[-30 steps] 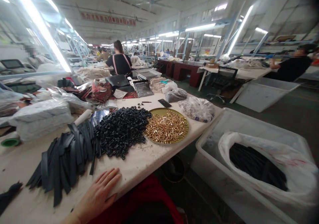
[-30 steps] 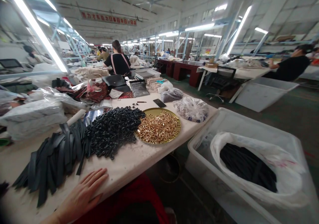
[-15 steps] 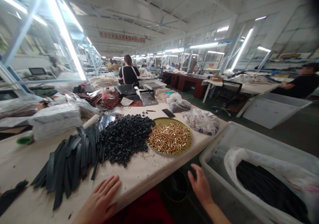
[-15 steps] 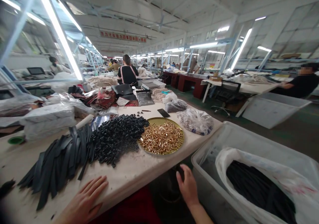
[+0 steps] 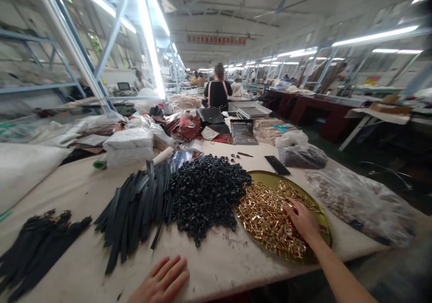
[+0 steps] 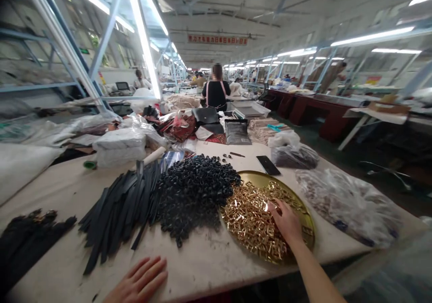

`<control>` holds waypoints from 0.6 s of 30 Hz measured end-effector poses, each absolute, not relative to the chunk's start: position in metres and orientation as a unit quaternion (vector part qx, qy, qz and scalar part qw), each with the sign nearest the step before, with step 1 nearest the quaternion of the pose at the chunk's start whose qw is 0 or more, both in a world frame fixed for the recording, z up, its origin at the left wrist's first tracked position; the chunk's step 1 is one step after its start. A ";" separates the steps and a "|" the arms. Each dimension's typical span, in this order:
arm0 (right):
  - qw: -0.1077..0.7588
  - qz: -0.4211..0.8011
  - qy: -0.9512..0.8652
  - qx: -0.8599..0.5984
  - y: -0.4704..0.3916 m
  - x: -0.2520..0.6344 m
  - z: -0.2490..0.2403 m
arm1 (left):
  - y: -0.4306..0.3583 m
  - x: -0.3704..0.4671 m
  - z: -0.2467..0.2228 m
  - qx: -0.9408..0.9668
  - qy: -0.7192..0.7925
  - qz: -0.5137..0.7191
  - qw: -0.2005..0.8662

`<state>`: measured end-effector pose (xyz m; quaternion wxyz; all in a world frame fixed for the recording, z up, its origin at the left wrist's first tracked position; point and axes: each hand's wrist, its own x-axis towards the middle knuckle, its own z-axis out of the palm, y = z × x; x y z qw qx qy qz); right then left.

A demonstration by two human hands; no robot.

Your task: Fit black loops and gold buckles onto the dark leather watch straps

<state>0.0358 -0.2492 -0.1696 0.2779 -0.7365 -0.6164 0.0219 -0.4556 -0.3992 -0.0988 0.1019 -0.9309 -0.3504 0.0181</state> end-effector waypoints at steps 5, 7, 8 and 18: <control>0.257 0.013 -0.633 -0.730 -0.240 0.012 -0.159 | -0.400 -0.453 -0.097 -0.927 -0.372 0.045 0.034; 0.254 -0.008 -0.639 -0.726 -0.248 0.013 -0.147 | -0.400 -0.454 -0.098 -0.927 -0.370 0.038 0.036; 0.257 -0.025 -0.640 -0.724 -0.257 0.016 -0.140 | -0.400 -0.455 -0.099 -0.928 -0.369 0.031 0.038; 0.175 -0.111 -0.814 -0.543 -0.383 -0.031 -0.143 | -0.400 -0.461 -0.105 -0.927 -0.373 -0.015 -0.021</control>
